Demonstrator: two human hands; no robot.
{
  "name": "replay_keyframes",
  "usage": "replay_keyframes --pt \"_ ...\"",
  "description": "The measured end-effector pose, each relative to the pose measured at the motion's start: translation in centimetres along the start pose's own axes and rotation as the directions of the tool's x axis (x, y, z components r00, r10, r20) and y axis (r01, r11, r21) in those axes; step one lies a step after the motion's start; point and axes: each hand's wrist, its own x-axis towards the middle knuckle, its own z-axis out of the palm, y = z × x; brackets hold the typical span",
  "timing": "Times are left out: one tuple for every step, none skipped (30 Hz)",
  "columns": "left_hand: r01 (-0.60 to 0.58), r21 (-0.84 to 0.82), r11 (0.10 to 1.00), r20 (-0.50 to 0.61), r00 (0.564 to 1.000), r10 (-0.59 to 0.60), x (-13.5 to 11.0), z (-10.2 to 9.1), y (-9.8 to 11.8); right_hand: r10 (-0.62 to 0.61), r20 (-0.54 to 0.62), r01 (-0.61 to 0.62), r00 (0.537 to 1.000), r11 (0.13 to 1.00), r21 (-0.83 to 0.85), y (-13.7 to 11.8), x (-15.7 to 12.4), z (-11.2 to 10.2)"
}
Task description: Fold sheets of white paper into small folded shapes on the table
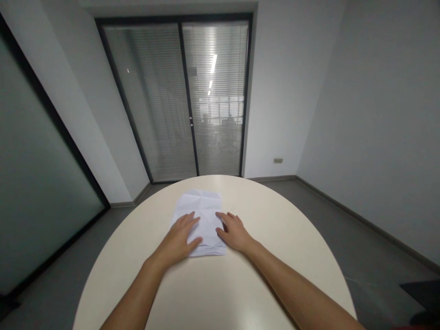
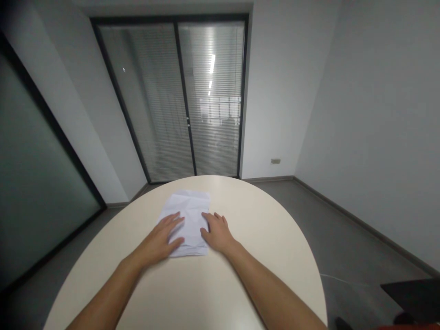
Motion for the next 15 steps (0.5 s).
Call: replay_keyframes --pt "-0.053 -0.069 0.996 0.097 0.994 0.059 -0.1 0.2 0.8 -0.001 -0.005 0.001 1.000 1.000 0.008 0.1 0.0 -0.1" --pt "-0.066 -0.113 0.991 0.169 0.982 0.085 -0.2 0.5 1.5 -0.006 -0.010 0.006 1.000 1.000 0.013 0.2 0.0 -0.2" --pt "-0.058 -0.139 0.989 0.200 0.976 0.086 -0.3 0.9 1.9 -0.011 -0.015 0.011 1.000 1.000 0.017 0.3 -0.1 -0.2" --pt "-0.055 -0.158 0.986 0.201 0.976 0.087 -0.3 1.2 2.3 -0.016 -0.020 0.016 1.000 1.000 0.018 0.5 -0.1 -0.3" --pt "-0.066 -0.170 0.983 0.170 0.981 0.095 -0.3 1.6 2.5 -0.022 -0.024 0.022 0.999 1.000 0.018 0.6 -0.1 -0.4" --pt "-0.095 -0.171 0.981 0.135 0.984 0.119 -0.2 1.8 2.6 -0.027 -0.027 0.028 0.999 0.999 0.017 0.6 -0.2 -0.5" --pt "-0.128 -0.158 0.979 0.106 0.984 0.146 -0.1 2.0 2.6 -0.032 -0.030 0.033 0.999 0.999 0.015 0.7 -0.2 -0.7" --pt "-0.158 -0.132 0.978 0.092 0.981 0.171 0.1 2.1 2.6 -0.038 -0.033 0.038 0.999 0.999 0.014 0.7 -0.3 -0.8" --pt "-0.177 -0.094 0.980 0.094 0.978 0.186 0.2 2.1 2.7 -0.044 -0.040 0.045 0.998 0.999 0.013 0.8 -0.3 -1.0" --pt "-0.182 -0.050 0.982 0.106 0.977 0.187 0.4 1.9 2.7 -0.051 -0.051 0.052 0.997 0.999 0.017 0.9 -0.4 -1.2" --pt "-0.178 -0.007 0.984 0.118 0.977 0.178 0.5 1.7 2.8 -0.058 -0.063 0.060 0.996 0.998 0.026 1.0 -0.4 -1.4" --pt "-0.172 0.029 0.985 0.123 0.978 0.167 0.7 1.5 3.0 -0.064 -0.077 0.068 0.995 0.997 0.043 1.1 -0.4 -1.6" --pt "-0.169 0.052 0.984 0.117 0.980 0.162 0.8 1.2 3.1 -0.067 -0.096 0.073 0.993 0.995 0.067 1.3 -0.3 -1.9" --pt "-0.174 0.063 0.983 0.097 0.981 0.168 0.8 0.9 3.1 -0.065 -0.120 0.077 0.991 0.992 0.097 1.6 -0.2 -2.1" --pt "-0.181 0.065 0.981 0.059 0.982 0.177 0.9 0.7 3.1 -0.060 -0.150 0.080 0.987 0.989 0.128 1.9 -0.2 -2.4"
